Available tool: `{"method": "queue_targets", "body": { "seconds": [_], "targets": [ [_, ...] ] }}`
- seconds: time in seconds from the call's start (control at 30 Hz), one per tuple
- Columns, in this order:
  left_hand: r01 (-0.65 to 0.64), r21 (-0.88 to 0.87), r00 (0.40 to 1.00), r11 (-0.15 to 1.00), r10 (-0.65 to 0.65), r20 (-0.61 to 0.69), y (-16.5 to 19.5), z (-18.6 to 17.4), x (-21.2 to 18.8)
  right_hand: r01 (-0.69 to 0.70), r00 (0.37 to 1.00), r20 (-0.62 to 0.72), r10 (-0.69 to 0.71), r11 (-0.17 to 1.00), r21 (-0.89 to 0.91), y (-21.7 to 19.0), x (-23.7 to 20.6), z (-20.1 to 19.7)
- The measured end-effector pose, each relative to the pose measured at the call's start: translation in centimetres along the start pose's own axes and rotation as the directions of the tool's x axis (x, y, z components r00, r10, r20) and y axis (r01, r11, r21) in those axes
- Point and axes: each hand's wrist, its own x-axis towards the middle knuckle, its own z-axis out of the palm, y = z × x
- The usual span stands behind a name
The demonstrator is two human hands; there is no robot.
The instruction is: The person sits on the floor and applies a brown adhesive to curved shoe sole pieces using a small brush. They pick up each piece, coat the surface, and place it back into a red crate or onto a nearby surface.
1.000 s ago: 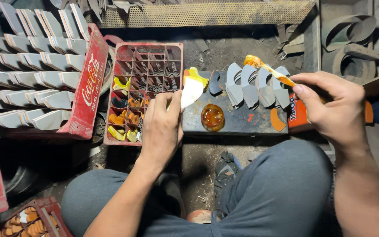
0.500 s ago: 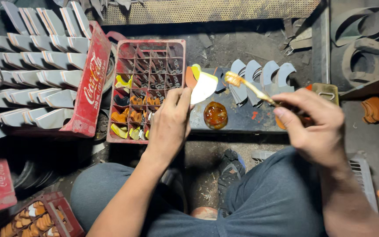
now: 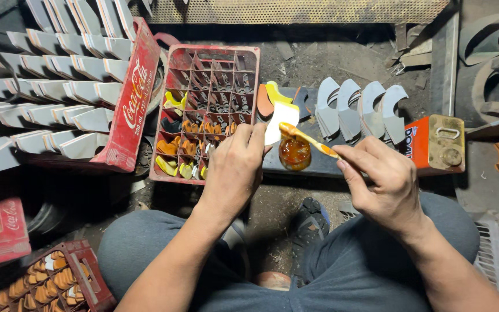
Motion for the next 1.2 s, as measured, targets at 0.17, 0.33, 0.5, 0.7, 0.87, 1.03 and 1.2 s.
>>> {"method": "queue_targets", "body": {
  "seconds": [0.17,0.33,0.5,0.7,0.87,1.03,1.2],
  "targets": [
    [-0.019,0.021,0.999,1.000,0.020,-0.028,0.1,-0.2,-0.1,0.007,0.999,-0.036,-0.009,0.998,-0.067,0.5,0.0,0.1],
    [-0.015,0.021,0.998,1.000,0.016,-0.055,0.2,-0.5,0.0,0.018,0.998,-0.067,-0.020,0.999,-0.030,0.6,-0.2,0.1],
    [0.001,0.035,0.999,0.999,0.001,-0.049,0.4,-0.7,-0.3,0.023,1.000,0.012,-0.022,0.999,-0.026,0.5,-0.5,0.8],
    [0.006,0.022,0.998,1.000,-0.004,-0.067,0.3,-0.6,-0.3,0.033,0.999,-0.011,-0.032,0.999,0.036,0.9,-0.5,1.0],
    [0.003,0.011,0.999,1.000,-0.002,-0.043,0.1,-0.5,-0.4,0.003,1.000,0.011,-0.002,0.999,-0.033,0.9,-0.4,1.3],
    [0.012,-0.023,0.999,1.000,-0.012,-0.039,-0.2,0.0,-0.5,0.051,0.998,-0.029,-0.051,0.999,-0.004,0.8,-0.2,1.2],
    [0.013,-0.063,0.996,0.998,-0.018,-0.083,-0.3,0.3,-0.5,0.001,1.000,-0.001,-0.002,1.000,-0.028,0.7,-0.3,1.2]
  ]
}}
